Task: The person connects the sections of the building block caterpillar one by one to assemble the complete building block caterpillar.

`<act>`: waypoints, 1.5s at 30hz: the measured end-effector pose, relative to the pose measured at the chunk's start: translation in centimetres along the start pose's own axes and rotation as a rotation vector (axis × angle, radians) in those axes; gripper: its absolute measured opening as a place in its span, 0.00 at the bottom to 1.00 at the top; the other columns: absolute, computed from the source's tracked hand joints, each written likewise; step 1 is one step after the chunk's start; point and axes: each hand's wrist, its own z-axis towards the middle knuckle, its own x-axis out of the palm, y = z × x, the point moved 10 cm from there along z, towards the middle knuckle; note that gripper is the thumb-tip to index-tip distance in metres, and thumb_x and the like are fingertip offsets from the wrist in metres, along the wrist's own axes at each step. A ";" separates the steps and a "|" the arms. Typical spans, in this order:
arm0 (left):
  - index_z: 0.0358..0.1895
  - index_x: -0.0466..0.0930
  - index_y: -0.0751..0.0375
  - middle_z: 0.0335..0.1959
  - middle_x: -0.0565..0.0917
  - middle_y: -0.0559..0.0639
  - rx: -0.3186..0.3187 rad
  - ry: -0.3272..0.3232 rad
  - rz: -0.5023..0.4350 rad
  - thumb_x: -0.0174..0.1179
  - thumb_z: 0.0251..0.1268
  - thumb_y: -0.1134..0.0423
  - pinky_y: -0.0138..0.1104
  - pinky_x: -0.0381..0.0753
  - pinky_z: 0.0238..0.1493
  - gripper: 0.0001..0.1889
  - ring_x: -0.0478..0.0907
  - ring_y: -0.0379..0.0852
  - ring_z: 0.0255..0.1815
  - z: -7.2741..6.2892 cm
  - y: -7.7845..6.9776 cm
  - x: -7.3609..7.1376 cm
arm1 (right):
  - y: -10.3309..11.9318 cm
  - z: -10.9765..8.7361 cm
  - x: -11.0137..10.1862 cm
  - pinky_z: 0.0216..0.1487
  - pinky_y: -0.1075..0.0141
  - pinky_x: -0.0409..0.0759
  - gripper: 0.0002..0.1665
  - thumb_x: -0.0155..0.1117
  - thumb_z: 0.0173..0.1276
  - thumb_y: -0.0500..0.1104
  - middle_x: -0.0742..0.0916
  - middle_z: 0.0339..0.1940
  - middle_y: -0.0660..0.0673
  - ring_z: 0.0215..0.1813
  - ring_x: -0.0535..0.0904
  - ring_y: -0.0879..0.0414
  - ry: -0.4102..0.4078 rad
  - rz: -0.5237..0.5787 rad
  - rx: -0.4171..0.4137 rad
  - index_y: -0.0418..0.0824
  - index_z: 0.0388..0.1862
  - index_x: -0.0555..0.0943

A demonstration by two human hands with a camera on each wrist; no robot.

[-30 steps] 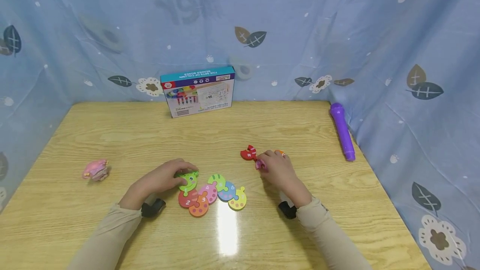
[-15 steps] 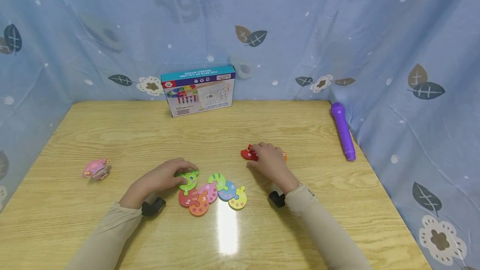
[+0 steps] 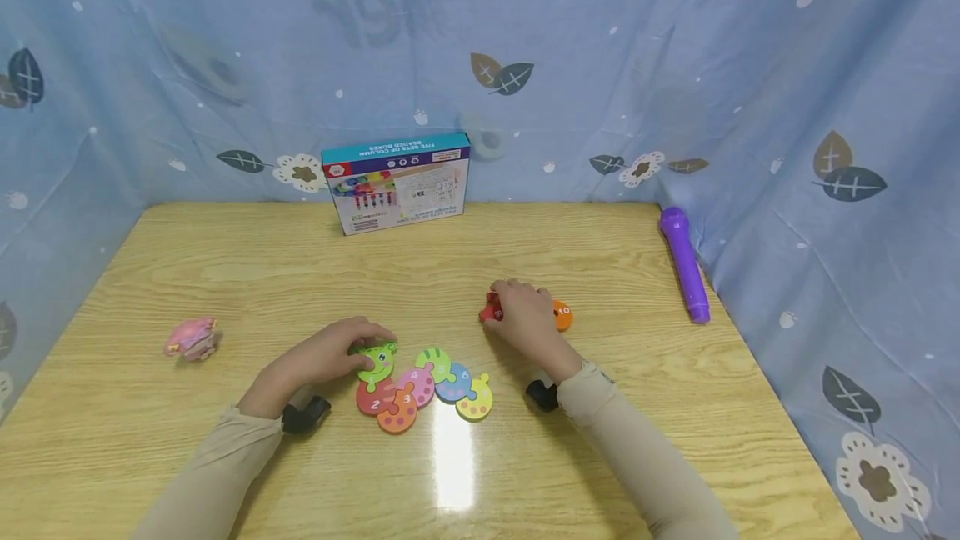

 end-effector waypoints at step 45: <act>0.50 0.79 0.50 0.43 0.77 0.47 -0.005 -0.006 -0.010 0.63 0.56 0.69 0.44 0.72 0.52 0.18 0.74 0.47 0.47 -0.2 -0.2 0.1 | 5.7 -7.8 1.7 0.57 0.53 0.69 0.25 0.68 0.56 0.35 0.80 0.51 0.52 0.56 0.72 0.53 0.234 -0.020 -0.588 0.48 0.53 0.78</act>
